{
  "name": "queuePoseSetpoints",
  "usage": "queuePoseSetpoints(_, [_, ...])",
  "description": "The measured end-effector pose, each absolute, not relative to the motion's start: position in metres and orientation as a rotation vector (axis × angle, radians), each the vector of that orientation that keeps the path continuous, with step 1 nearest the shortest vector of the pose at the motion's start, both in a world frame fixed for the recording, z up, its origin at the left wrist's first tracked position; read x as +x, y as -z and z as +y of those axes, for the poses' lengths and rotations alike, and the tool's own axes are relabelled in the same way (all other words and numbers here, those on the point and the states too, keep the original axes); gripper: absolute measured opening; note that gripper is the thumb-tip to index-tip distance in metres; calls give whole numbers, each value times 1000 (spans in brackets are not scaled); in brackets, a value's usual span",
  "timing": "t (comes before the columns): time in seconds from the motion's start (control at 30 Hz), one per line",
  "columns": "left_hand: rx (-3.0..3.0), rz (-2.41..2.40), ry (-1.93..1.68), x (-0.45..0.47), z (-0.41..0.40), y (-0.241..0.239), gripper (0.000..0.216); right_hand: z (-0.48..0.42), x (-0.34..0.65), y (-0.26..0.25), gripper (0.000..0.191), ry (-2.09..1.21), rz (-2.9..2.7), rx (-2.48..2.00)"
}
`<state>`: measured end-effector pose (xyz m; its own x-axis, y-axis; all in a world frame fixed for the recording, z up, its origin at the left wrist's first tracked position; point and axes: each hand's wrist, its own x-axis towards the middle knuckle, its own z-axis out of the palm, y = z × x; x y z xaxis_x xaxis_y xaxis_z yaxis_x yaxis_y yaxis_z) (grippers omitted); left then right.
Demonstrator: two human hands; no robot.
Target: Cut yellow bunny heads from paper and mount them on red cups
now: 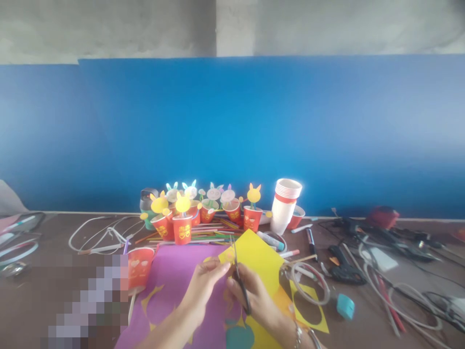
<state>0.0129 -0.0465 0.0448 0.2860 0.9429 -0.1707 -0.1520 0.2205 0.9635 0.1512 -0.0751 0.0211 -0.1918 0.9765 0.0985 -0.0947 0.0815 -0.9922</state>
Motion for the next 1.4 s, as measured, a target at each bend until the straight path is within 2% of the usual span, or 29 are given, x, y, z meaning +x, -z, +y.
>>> queuePoseSetpoints(0.97, [987, 962, -946, 11, -42, -37, 22, -77, 151, -26, 42, -1249, -1352, -1022])
queuePoseSetpoints(1.4, [1042, 978, -910, 9, -38, -42, 26, -77, 152, -28, 44, -1333, -1277, -1004])
